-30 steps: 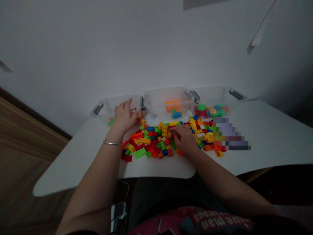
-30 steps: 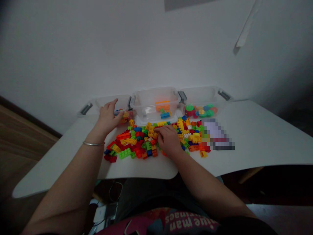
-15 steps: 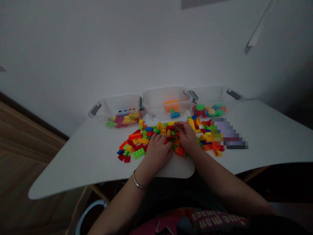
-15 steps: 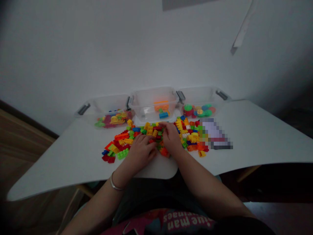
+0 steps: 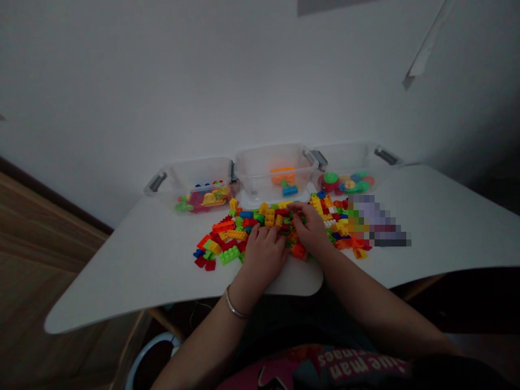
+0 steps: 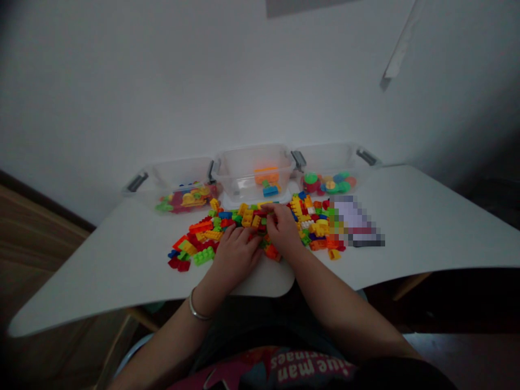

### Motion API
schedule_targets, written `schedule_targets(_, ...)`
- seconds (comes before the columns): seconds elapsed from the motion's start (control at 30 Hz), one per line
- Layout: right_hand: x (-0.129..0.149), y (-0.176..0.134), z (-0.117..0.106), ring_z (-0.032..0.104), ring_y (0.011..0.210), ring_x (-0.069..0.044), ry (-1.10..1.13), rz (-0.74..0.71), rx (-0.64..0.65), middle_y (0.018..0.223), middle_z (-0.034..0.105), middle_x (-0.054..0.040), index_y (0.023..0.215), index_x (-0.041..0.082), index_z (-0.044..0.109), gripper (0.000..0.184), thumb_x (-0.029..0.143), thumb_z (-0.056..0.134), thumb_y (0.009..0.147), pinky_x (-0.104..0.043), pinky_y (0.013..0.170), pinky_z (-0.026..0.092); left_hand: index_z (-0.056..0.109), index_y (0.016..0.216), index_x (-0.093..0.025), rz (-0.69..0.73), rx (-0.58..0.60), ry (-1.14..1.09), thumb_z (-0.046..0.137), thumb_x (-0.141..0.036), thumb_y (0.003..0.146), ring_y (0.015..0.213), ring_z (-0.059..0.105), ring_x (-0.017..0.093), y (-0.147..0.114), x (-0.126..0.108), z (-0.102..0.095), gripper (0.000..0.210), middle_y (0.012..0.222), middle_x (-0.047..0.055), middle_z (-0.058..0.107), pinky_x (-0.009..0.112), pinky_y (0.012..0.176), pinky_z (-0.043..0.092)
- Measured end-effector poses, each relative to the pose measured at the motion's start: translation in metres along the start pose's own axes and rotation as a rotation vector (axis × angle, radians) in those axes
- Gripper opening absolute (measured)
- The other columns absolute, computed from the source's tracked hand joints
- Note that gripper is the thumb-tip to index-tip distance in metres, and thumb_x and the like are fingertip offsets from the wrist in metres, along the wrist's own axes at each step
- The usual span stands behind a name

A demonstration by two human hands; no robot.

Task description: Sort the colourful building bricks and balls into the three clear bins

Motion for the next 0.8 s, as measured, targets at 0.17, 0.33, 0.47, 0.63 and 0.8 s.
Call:
schedule_targets(0.17, 0.0068, 0.0004, 0.0048, 0.063, 0.095, -0.026, -0.045, -0.041, 0.056, 0.098, 0.070, -0.0089, 0.100, 0.022, 0.065, 0.026, 0.014, 0.049, 0.081, -0.045, 0.088, 0.051, 0.068, 0.103, -0.019, -0.073, 0.000, 0.009, 0.062, -0.027, 0.084, 0.108, 0.059, 0.030, -0.0012, 0.0017, 0.0017, 0.022, 0.118, 0.014, 0.064, 0.049, 0.102, 0.044)
schedule_targets(0.33, 0.0102, 0.0010, 0.0045, 0.063, 0.095, -0.026, -0.039, -0.067, 0.055, 0.098, 0.070, -0.0095, 0.100, 0.020, 0.065, 0.025, 0.015, 0.048, 0.081, -0.045, 0.088, 0.050, 0.069, 0.099, -0.018, -0.048, -0.019, 0.024, 0.055, -0.022, 0.087, 0.105, 0.060, 0.028, 0.0007, -0.0012, 0.0032, 0.019, 0.112, 0.012, 0.066, 0.050, 0.106, 0.041)
schedule_targets(0.47, 0.0074, 0.0016, 0.0037, 0.063, 0.095, -0.025, -0.044, -0.046, 0.056, 0.098, 0.070, -0.0085, 0.099, 0.022, 0.065, 0.025, 0.015, 0.048, 0.081, -0.045, 0.088, 0.051, 0.071, 0.094, -0.020, -0.022, -0.002, 0.004, 0.055, -0.021, 0.088, 0.102, 0.060, 0.028, 0.0043, -0.0005, 0.0060, 0.017, 0.104, 0.010, 0.068, 0.051, 0.104, 0.042)
schedule_targets(0.63, 0.0067, 0.0016, 0.0016, 0.063, 0.095, -0.026, -0.044, -0.047, 0.039, 0.098, 0.071, -0.0087, 0.099, 0.022, 0.065, 0.025, 0.015, 0.048, 0.081, -0.045, 0.088, 0.050, 0.073, 0.089, -0.022, 0.004, 0.050, -0.049, 0.059, -0.020, 0.085, 0.100, 0.058, 0.028, 0.0072, 0.0017, 0.0094, 0.015, 0.097, 0.008, 0.068, 0.049, 0.099, 0.045)
schedule_targets(0.8, 0.0025, 0.0012, 0.0018, 0.063, 0.095, -0.026, -0.046, -0.016, 0.032, 0.099, 0.070, -0.0088, 0.100, 0.022, 0.066, 0.026, 0.016, 0.049, 0.081, -0.045, 0.087, 0.051, 0.071, 0.097, -0.021, -0.053, -0.005, -0.029, 0.063, -0.026, 0.081, 0.102, 0.056, 0.029, 0.0031, 0.0040, 0.0024, 0.019, 0.099, 0.009, 0.067, 0.051, 0.104, 0.041)
Point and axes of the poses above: each hand's wrist, its own y-axis towards the middle knuckle, its own z-axis out of the palm, x = y × z, the point moved 9 cm from there along y, towards the middle knuckle
